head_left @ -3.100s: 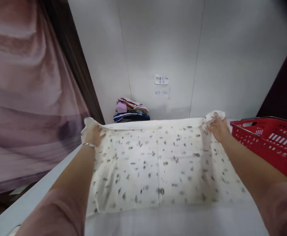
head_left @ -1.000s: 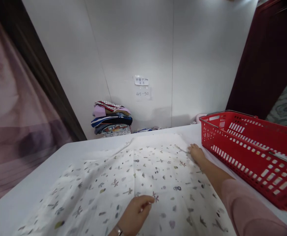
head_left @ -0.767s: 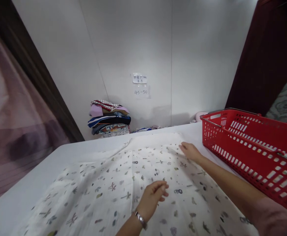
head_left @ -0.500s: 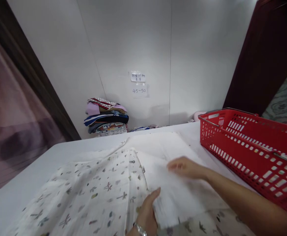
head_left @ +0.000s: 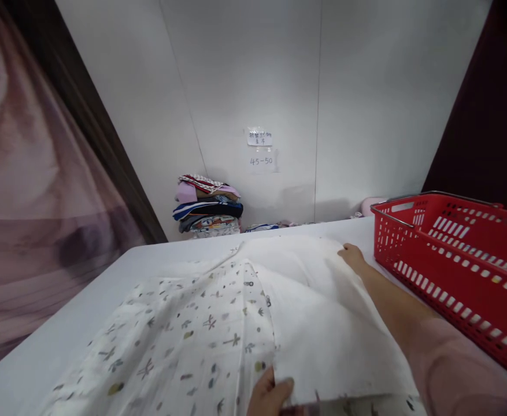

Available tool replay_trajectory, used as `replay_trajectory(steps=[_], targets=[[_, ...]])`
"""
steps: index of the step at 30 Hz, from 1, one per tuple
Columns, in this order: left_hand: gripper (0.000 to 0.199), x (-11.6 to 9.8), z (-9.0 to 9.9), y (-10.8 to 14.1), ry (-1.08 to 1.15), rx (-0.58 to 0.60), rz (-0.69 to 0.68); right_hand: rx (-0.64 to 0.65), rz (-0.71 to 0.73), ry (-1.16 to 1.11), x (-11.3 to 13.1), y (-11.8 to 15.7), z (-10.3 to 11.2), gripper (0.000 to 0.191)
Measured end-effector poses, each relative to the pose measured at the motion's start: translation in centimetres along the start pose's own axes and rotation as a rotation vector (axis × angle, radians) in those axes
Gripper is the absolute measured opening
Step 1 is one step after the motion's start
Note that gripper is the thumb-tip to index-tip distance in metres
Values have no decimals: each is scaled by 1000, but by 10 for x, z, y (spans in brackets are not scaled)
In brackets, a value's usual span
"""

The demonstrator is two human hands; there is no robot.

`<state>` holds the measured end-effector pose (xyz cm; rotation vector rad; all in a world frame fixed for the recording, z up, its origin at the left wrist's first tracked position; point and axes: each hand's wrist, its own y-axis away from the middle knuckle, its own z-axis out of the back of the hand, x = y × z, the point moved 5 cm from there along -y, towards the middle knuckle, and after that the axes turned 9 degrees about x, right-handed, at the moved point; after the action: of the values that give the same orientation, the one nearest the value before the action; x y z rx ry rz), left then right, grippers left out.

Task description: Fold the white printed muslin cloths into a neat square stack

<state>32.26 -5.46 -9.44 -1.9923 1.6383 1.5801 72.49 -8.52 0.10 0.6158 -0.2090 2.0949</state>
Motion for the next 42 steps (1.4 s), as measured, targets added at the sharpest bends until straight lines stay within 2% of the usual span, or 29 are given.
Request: replay_trajectory(steps=[3, 5, 7, 9, 11, 12, 14, 16, 17, 20, 23, 25, 28, 30, 33, 36, 39, 42], targets=[[47, -48, -2, 26, 26, -127, -208, -47, 236, -82, 35, 41, 16, 18], [48, -83, 4, 52, 42, -190, -356, -25, 543, -204, 64, 96, 25, 13], [51, -110, 16, 82, 85, -256, -476, 144, 798, -255, 86, 165, 22, 14], [59, -122, 30, 110, 102, -327, -552, 421, 898, -237, 95, 231, 4, 14], [58, -114, 41, 131, 108, -357, -557, 682, 836, -256, 90, 281, -25, 3], [53, -104, 45, 139, 115, -353, -534, 803, 773, -293, 84, 298, -42, 6], [40, -78, 50, 150, 147, -324, -457, 1031, 618, -395, 72, 321, -78, 31], [32, -53, 52, 157, 210, -285, -393, 1134, 444, -504, 64, 326, -109, 55], [31, -44, 52, 159, 245, -264, -374, 1140, 366, -548, 63, 325, -121, 62], [38, -33, 52, 166, 291, -197, -365, 1068, 258, -601, 74, 318, -144, 68], [50, -35, 54, 166, 200, -157, -388, 898, 363, -655, 98, 312, -155, 58], [48, -35, 56, 161, 81, -166, -405, 745, 383, -780, 110, 309, -160, 54], [33, -35, 57, 152, -164, -193, -452, 576, 272, -1018, 117, 306, -162, 62], [24, -40, 53, 149, -367, -188, -500, 497, 251, -1130, 122, 307, -153, 67], [22, -60, 38, 153, -758, -180, -650, 422, 347, -1205, 132, 311, -123, 70], [26, -87, 16, 166, -1099, -228, -910, 376, 450, -1139, 140, 314, -97, 49], [27, -102, -2, 174, -1212, -253, -1098, 321, 488, -981, 141, 319, -84, 25], [25, -102, -14, 168, -1171, -160, -1119, 238, 521, -849, 140, 327, -77, 23]])
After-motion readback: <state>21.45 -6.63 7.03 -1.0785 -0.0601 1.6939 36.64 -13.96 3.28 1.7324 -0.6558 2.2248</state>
